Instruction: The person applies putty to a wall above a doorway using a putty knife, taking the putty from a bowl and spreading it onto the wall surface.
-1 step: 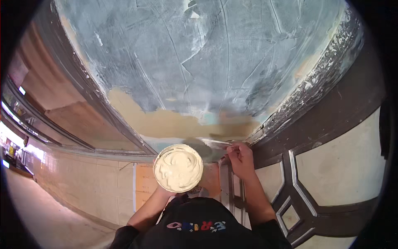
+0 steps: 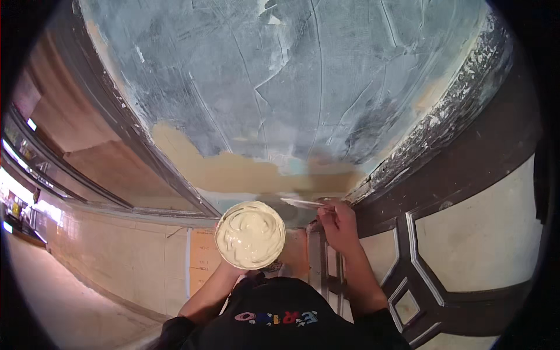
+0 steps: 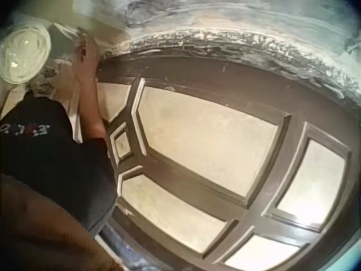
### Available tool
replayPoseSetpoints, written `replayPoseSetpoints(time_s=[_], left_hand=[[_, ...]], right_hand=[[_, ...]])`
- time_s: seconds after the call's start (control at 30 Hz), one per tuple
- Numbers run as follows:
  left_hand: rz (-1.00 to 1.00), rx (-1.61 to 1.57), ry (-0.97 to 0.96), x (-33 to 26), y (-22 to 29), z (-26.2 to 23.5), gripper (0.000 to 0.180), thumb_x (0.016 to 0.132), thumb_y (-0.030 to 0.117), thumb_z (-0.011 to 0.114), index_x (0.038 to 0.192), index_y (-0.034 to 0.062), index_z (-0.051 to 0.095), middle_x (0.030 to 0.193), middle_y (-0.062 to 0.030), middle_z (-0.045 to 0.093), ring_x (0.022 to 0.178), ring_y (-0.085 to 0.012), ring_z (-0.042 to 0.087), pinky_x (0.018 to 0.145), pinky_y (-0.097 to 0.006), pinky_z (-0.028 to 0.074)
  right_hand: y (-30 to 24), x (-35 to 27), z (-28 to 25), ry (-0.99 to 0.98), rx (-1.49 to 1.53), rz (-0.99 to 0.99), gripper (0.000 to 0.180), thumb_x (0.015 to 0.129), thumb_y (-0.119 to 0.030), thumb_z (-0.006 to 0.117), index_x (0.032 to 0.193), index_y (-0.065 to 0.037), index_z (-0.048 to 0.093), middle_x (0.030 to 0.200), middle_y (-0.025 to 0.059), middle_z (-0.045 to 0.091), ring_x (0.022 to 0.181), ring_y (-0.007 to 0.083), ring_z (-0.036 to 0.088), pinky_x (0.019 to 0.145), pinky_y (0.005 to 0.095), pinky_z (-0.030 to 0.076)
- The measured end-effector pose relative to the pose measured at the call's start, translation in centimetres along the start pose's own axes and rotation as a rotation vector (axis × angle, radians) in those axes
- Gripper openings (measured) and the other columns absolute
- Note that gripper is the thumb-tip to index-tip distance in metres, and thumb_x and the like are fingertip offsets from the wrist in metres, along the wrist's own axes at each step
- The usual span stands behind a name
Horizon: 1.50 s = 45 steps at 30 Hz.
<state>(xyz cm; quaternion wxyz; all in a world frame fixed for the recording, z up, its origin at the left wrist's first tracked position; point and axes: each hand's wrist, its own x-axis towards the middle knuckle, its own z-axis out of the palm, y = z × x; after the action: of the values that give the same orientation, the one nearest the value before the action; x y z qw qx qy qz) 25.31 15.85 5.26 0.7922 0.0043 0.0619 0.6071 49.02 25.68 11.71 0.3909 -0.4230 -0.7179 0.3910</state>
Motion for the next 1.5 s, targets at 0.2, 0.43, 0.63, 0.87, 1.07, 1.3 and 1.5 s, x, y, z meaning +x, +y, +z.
replayPoseSetpoints(time_s=[0.2,0.43,0.63,0.87,1.07,1.3,1.5], left_hand=[[0.116,0.055,0.014,0.6,-1.5,-0.3,0.091,0.076,0.082,0.026,0.142,0.0191,0.034,0.145,-0.0121,0.035,0.13,-0.0346,0.039,0.106,-0.053,0.033],[0.244,0.131,-0.019,1.2,-2.9,-1.0,0.092,0.078,0.081,0.026,0.143,0.0172,0.031,0.147,-0.0117,0.033,0.131,-0.0337,0.037,0.107,-0.053,0.031],[0.172,0.232,-0.031,1.4,-3.0,1.7,0.056,0.097,0.045,0.033,0.142,0.0115,0.028,0.142,-0.0138,0.037,0.128,-0.0278,0.041,0.107,-0.043,0.036],[0.164,0.194,-0.016,1.1,-1.7,-0.7,0.099,0.073,0.085,0.027,0.144,0.0161,0.029,0.148,-0.0149,0.03,0.132,-0.0349,0.034,0.109,-0.051,0.029],[0.074,0.027,-0.06,0.3,0.1,-1.0,0.099,0.073,0.085,0.028,0.143,0.0146,0.033,0.145,-0.0147,0.035,0.13,-0.0359,0.038,0.108,-0.05,0.031],[0.001,0.117,-0.018,-0.2,1.2,0.1,0.098,0.072,0.084,0.036,0.142,0.0158,0.034,0.144,-0.0147,0.037,0.128,-0.0364,0.041,0.104,-0.054,0.035],[-0.026,0.096,0.004,-1.2,2.6,-1.2,0.093,0.076,0.081,0.034,0.143,0.0155,0.033,0.145,-0.0139,0.036,0.128,-0.0364,0.041,0.104,-0.054,0.034]], right_hand=[[-3.2,2.0,-2.2,-0.157,-0.34,-0.428,0.017,0.073,-0.005,0.067,0.088,-0.005,0.06,0.086,0.0075,0.063,0.08,0.0271,0.06,0.067,0.0347,0.05],[-5.0,2.6,-2.8,-0.217,-0.499,-0.548,0.027,0.059,-0.008,0.073,0.083,-0.008,0.06,0.088,0.0043,0.061,0.087,0.0271,0.058,0.074,0.0386,0.049],[-5.0,2.5,-1.1,-0.225,-0.553,-0.626,0.031,0.058,-0.012,0.074,0.086,-0.011,0.06,0.091,0.0024,0.061,0.088,0.0253,0.058,0.074,0.0374,0.051],[-6.4,3.1,1.2,-0.061,-0.312,-0.801,0.036,0.057,-0.009,0.074,0.089,-0.012,0.057,0.097,0.0043,0.062,0.086,0.0265,0.06,0.072,0.0384,0.052],[-6.0,3.4,1.2,0.003,-0.206,-0.614,0.035,0.062,-0.003,0.075,0.091,-0.007,0.057,0.094,0.0087,0.063,0.085,0.0251,0.061,0.072,0.0342,0.05],[-3.0,2.6,3.2,-0.052,0.121,-0.149,0.019,0.078,-0.006,0.07,0.091,-0.004,0.056,0.089,0.0083,0.059,0.08,0.0178,0.06,0.072,0.0282,0.048],[-3.4,2.2,4.3,-0.03,0.019,-0.386,0.026,0.068,0.0,0.07,0.089,-0.005,0.056,0.091,0.009,0.059,0.085,0.0222,0.059,0.073,0.0309,0.049]])
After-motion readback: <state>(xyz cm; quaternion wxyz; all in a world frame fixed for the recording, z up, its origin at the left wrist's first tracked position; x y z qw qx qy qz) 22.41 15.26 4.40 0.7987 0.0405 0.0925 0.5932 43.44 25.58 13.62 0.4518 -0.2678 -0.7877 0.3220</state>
